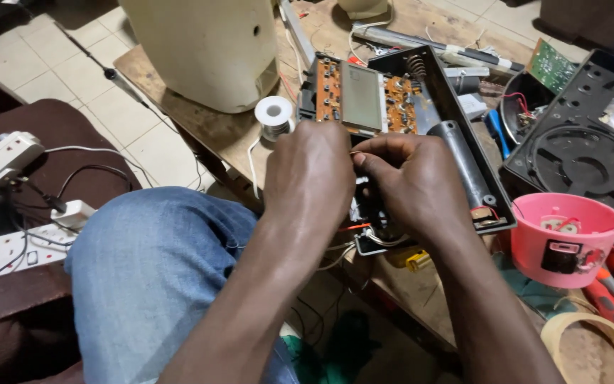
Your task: Inspecting and manipulating the internal wiring and circuit boards of a disassembled radio.
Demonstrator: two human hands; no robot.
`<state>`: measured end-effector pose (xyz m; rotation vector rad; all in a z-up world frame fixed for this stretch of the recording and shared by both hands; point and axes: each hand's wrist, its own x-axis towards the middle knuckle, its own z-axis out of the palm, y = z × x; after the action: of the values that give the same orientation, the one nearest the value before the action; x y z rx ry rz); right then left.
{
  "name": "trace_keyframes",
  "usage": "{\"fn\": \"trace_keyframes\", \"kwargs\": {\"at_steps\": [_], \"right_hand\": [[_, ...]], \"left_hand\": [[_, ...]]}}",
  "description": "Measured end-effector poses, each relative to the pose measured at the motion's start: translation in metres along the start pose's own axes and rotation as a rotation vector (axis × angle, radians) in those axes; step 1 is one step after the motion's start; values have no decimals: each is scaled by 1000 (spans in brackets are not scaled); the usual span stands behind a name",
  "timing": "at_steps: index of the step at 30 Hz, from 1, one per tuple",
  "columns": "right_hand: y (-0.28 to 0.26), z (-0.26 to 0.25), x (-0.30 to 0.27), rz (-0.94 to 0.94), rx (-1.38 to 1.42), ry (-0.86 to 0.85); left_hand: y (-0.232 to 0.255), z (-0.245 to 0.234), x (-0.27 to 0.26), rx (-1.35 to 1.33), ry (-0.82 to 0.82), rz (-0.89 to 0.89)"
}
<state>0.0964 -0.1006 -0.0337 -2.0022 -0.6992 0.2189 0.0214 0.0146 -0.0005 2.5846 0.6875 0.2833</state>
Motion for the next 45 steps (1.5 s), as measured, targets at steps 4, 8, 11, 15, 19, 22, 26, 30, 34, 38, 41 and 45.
{"fn": "trace_keyframes", "kwargs": {"at_steps": [4, 8, 11, 15, 19, 22, 26, 30, 34, 38, 41, 45], "right_hand": [[12, 5, 5, -45, -65, 42], [18, 8, 6, -160, -136, 99], [23, 10, 5, -236, -171, 94], [25, 5, 1, -311, -156, 70], [21, 1, 0, -318, -90, 29], [20, 0, 0, -243, -43, 11], [15, -2, 0, -114, 55, 24], [11, -3, 1, -72, 112, 13], [7, -2, 2, -53, 90, 18], [8, 0, 6, -26, 13, -1], [1, -2, 7, 2, -45, -28], [-38, -10, -7, 164, -135, -97]], "left_hand": [[3, -2, -4, -25, 49, 48], [1, 4, -3, -4, 46, 61], [3, 3, -8, 40, 55, 96], [5, 8, -9, 88, 81, 162], [7, 4, -11, 130, 99, 204], [8, 3, -11, 150, 93, 195], [0, 5, -4, 109, 110, 177], [0, -4, -3, 7, 76, 79], [0, -11, -4, -26, 66, 54], [-3, -14, -4, -64, 36, -2], [-1, -17, -7, -81, 28, -12], [-2, -20, -7, -73, 34, 17]]}}
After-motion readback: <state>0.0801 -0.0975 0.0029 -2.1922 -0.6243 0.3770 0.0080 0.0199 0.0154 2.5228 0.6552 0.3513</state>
